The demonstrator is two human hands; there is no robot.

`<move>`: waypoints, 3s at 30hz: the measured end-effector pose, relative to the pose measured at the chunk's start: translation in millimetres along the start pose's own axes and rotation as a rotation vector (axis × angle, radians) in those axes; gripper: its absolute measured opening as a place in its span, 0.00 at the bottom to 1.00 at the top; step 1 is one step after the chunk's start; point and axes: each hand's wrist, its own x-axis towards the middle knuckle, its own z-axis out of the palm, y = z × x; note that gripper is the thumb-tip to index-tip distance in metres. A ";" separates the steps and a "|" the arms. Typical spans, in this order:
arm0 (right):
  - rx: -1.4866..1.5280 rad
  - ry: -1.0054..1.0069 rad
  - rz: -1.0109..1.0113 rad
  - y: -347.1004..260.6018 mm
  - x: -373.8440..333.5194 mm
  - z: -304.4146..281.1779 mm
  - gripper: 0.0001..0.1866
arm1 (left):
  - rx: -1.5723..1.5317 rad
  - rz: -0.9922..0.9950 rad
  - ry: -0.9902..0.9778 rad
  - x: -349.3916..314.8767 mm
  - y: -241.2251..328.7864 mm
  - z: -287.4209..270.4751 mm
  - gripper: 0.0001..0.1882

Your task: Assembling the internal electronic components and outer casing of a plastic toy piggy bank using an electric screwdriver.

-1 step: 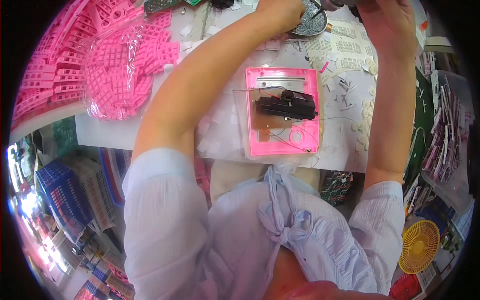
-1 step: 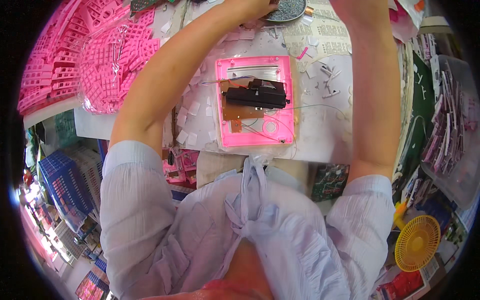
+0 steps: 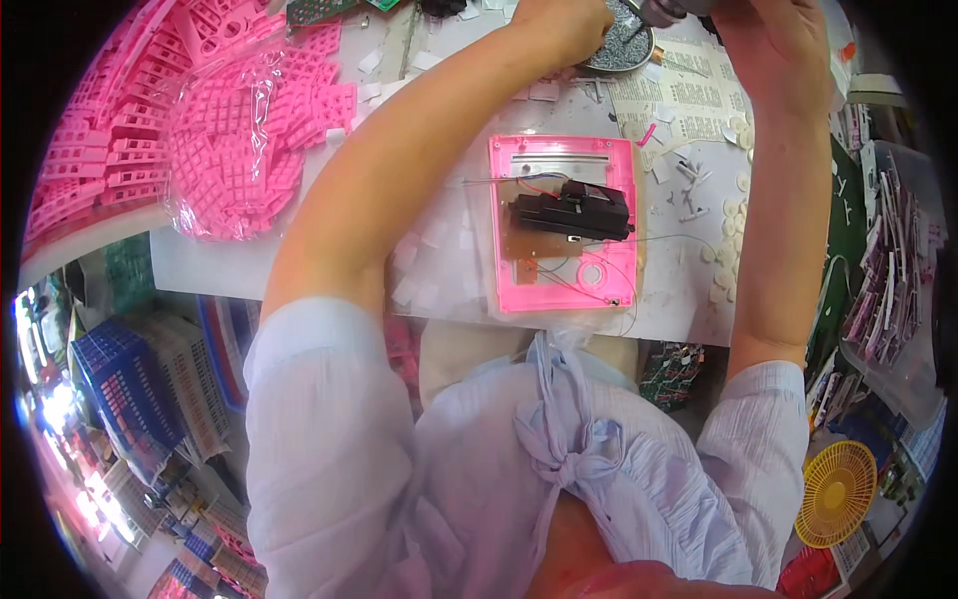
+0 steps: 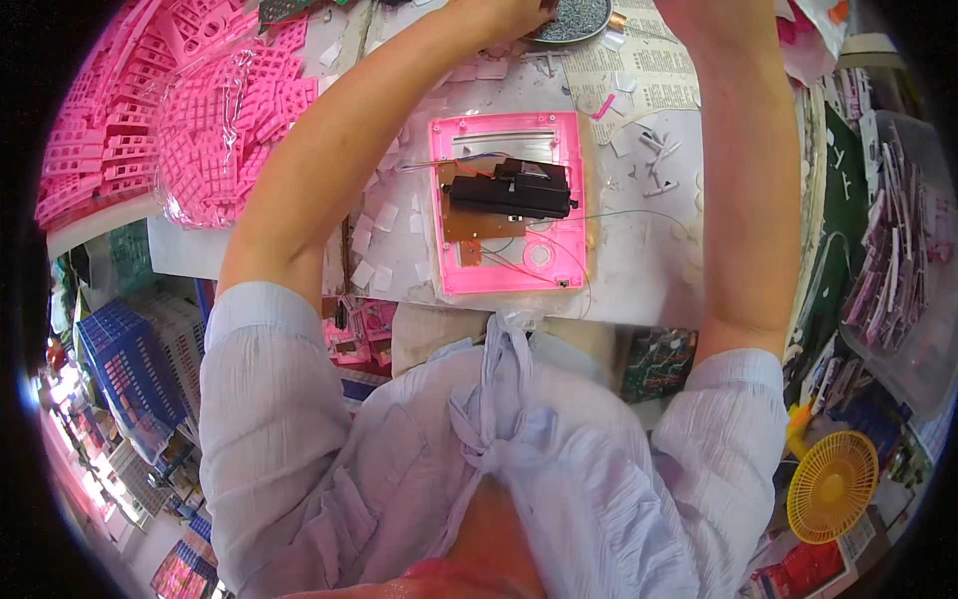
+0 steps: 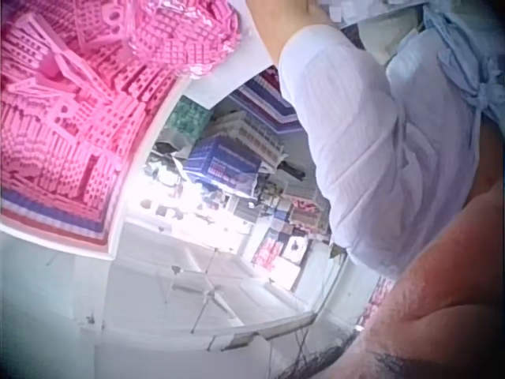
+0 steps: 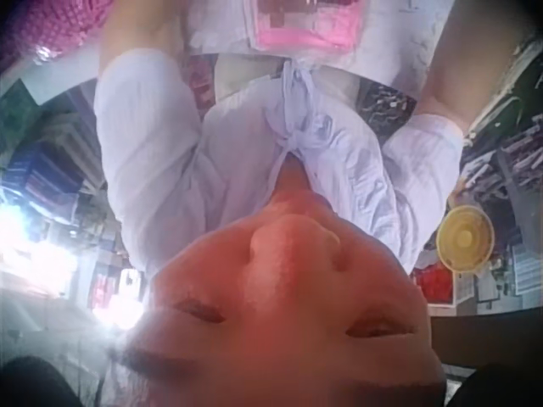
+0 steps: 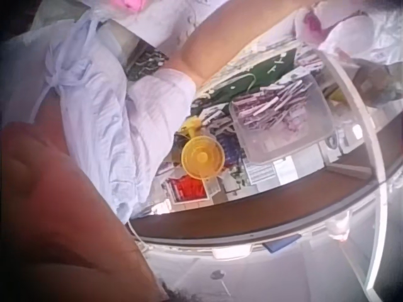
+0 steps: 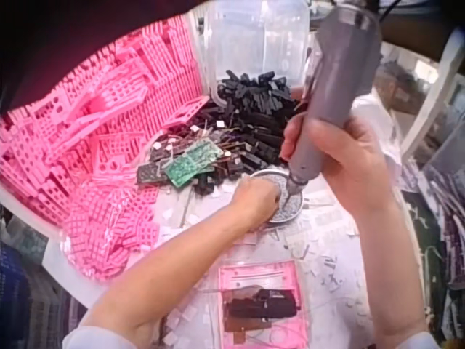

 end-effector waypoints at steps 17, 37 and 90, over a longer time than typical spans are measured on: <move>0.118 -0.118 0.129 -15.4 -89.6 9.5 0.26 | -0.592 0.098 0.060 -123.0 58.2 -128.8 0.08; 0.115 -0.208 -0.011 -22.2 -114.9 55.9 0.19 | -0.471 -0.167 0.252 -193.5 100.1 -131.1 0.20; -1.167 -0.517 0.659 39.5 -81.6 13.9 0.20 | -0.409 -0.347 0.118 -216.5 105.4 -105.3 0.37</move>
